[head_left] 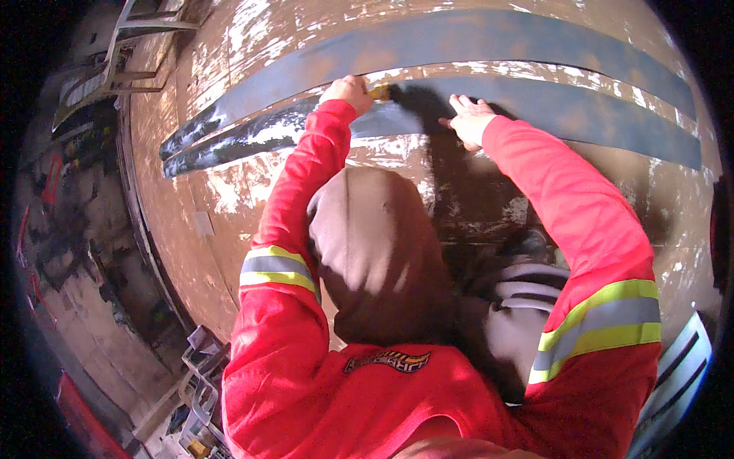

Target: The person paints a long, dark metal beam using a yellow brush, repeatedly dipping the brush into a small container of dark liquid. The person works on a horizontal section of the beam, applying the coating in smooth strokes while holding the beam steady with their left hand.

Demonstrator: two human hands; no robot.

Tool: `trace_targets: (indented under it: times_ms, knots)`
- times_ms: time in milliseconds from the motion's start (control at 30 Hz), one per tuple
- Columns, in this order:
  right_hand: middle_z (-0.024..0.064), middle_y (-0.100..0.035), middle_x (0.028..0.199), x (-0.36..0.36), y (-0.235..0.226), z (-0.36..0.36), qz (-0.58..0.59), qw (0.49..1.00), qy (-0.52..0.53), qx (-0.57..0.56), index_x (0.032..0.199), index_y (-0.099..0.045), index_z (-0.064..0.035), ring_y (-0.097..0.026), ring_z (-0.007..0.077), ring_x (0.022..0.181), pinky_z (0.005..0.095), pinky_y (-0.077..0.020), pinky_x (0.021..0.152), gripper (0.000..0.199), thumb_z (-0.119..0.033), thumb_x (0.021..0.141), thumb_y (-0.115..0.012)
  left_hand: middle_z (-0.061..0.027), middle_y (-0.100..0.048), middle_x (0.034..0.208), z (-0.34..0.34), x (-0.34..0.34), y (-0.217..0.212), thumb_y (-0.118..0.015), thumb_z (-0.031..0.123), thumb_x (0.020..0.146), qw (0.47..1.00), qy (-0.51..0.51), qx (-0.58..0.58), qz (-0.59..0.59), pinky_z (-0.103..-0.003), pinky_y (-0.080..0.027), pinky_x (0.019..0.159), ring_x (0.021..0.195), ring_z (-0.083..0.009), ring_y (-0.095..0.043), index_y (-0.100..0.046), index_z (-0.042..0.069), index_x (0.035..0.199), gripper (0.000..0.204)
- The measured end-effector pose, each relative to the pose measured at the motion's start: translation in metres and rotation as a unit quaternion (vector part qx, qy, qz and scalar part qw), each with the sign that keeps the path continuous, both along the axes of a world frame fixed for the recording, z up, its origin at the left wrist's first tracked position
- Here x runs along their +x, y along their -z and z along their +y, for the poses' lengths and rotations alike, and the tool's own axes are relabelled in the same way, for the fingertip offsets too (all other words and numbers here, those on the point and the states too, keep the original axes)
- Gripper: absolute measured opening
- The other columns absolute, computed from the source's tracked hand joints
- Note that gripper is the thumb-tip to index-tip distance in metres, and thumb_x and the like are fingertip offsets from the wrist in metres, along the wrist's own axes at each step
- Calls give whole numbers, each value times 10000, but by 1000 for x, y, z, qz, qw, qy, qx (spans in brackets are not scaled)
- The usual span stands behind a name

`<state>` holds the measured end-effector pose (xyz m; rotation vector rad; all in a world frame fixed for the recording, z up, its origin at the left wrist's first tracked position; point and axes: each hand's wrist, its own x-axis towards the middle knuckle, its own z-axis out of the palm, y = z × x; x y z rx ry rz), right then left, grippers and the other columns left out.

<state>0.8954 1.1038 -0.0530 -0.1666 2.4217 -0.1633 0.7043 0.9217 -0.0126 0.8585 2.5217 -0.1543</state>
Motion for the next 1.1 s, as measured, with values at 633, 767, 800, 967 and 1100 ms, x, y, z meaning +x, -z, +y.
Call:
trace_targets:
  times_ms: [633,767,800,967,1100]
  knots:
    - [243,-473,1236,-5,2,-17,98,992,-41,72,1105,-642,-76,-491,379,1084,566,-437,815,336,-252,895,-447,-193,-655,820,-2,7,-9,-661,354,751,993,2,115,-26,-408,-506,683,755,-360,-638,-682,77,840,292]
    - [239,-489,1213,-3,1,-15,96,989,-79,77,1113,-631,-62,-481,379,1084,558,-451,784,352,-261,898,-436,-180,-661,839,-49,-7,-12,-659,317,753,992,-25,-98,71,-426,-509,721,817,-354,-644,-689,116,863,231]
    - [238,-490,1210,-4,-1,-11,95,989,-88,76,1116,-628,-62,-477,379,1086,556,-452,780,353,-262,898,-437,-185,-664,844,-56,-11,-20,-650,291,756,977,-43,-175,117,-436,-517,710,813,-355,-650,-687,122,883,215]
    - [217,-500,1178,-4,5,-10,96,986,-106,86,1135,-614,-76,-455,377,1082,546,-450,774,356,-271,882,-458,-148,-686,820,-51,29,-26,-607,254,800,962,-74,-232,125,-403,-542,689,800,-310,-677,-669,63,921,235]
    - [198,-469,1187,-4,7,0,88,987,-125,51,1162,-574,-77,-433,351,1094,534,-446,766,359,-249,853,-513,-169,-664,812,-42,74,-25,-594,205,775,994,-99,-52,-4,-420,-512,649,720,-325,-651,-664,122,918,180]
